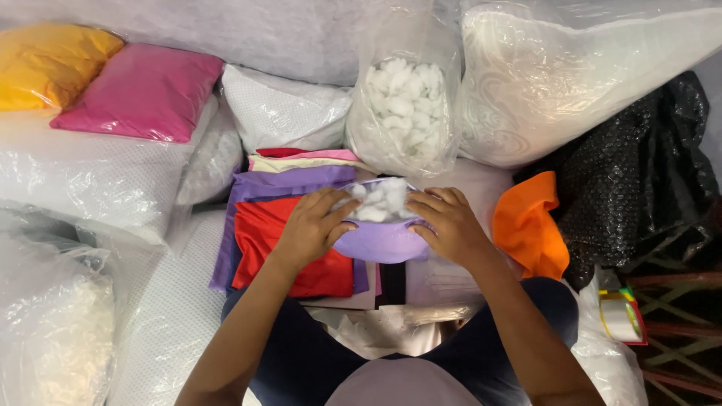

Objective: Filling a small purple fabric pouch with white synthetic stuffing material.

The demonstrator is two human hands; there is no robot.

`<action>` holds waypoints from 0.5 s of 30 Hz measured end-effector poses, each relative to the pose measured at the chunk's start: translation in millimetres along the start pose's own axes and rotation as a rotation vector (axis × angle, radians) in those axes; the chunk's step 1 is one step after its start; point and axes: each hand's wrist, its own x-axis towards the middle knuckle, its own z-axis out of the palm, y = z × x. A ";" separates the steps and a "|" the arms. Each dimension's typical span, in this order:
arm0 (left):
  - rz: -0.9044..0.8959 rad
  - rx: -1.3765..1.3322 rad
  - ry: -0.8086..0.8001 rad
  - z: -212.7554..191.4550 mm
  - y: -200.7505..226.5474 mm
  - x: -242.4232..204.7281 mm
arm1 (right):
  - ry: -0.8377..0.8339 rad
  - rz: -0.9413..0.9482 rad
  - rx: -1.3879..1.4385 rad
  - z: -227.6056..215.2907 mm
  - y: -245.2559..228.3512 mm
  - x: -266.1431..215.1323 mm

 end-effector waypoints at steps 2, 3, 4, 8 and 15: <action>0.012 0.022 0.020 -4.7 5.1 3.2 | 0.037 0.016 0.024 0.5 -2.3 0.5; 0.025 0.041 0.039 -6.9 7.5 4.6 | 0.074 0.036 0.048 1.0 -3.5 0.9; 0.019 0.041 0.037 -6.5 11.3 8.7 | 0.070 0.035 0.051 -2.0 -8.9 7.7; 0.111 0.042 -0.055 13.5 10.4 3.6 | -0.118 0.021 -0.022 10.0 -6.1 10.9; 0.060 0.000 -0.056 6.2 1.8 -12.6 | -0.118 0.039 0.056 9.0 2.8 -6.3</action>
